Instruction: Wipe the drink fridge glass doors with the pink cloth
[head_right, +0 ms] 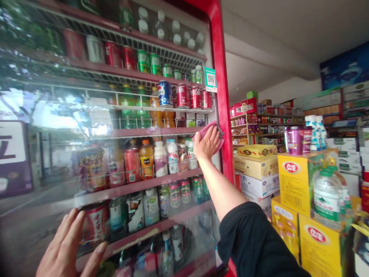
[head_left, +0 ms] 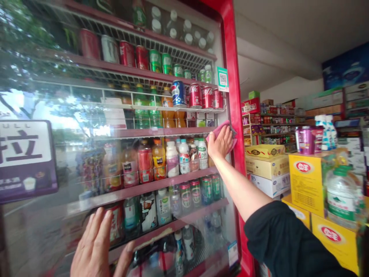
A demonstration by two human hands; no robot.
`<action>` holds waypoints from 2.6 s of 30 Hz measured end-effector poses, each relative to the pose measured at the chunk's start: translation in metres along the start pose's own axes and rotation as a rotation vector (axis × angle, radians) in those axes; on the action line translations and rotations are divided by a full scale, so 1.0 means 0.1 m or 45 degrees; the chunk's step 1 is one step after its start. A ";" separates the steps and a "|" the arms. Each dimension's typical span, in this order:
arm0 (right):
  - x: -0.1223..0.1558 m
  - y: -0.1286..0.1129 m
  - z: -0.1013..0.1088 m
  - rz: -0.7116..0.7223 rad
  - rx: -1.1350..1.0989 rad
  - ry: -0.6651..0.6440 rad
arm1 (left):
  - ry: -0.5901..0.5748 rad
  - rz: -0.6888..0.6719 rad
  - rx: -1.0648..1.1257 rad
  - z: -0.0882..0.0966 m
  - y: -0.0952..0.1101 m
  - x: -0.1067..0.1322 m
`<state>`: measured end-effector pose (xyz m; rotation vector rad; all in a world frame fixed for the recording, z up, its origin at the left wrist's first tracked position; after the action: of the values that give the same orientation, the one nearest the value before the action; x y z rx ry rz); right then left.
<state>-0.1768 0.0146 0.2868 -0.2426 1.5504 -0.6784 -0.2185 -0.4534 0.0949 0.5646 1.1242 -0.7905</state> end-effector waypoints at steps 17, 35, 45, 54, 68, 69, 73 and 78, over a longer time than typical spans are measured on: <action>0.66 -2.00 0.09 0.221 0.017 -0.066 | 0.086 0.146 -0.022 0.56 -0.59 0.35; 1.57 -3.68 0.21 0.629 -0.052 -0.214 | 0.215 0.235 -0.021 1.05 -0.82 0.16; 2.70 -4.37 0.32 1.152 -0.281 -0.476 | 0.181 0.304 -0.056 1.18 -0.98 0.25; 3.54 -4.13 0.29 1.514 -0.408 -0.635 | 0.155 0.273 -0.097 1.38 -1.14 0.35; 2.09 -5.21 0.33 1.214 -0.348 -0.401 | 0.130 0.065 -0.182 1.75 -1.07 -0.09; 2.09 -5.23 0.32 1.177 -0.351 -0.387 | 0.124 0.083 -0.182 1.77 -1.07 -0.06; 2.36 -5.12 0.26 1.117 -0.386 -0.379 | 0.100 0.188 -0.151 1.76 -1.10 0.17; 2.86 -4.80 0.25 1.127 -0.431 -0.467 | 0.005 0.322 -0.075 1.59 -1.11 0.53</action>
<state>-0.3037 -0.5294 0.3137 0.0800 1.2348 0.3133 -0.2046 -0.6536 0.0982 0.6447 1.0518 -0.5365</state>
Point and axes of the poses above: each hand's wrist, its own x-axis away from the middle knuckle, its own z-axis out of the back of the hand, y = z × x, the point moved 4 cm from there along -x, towards the middle knuckle, and after that the axes turned 2 degrees about -y, right-handed, at the moved point
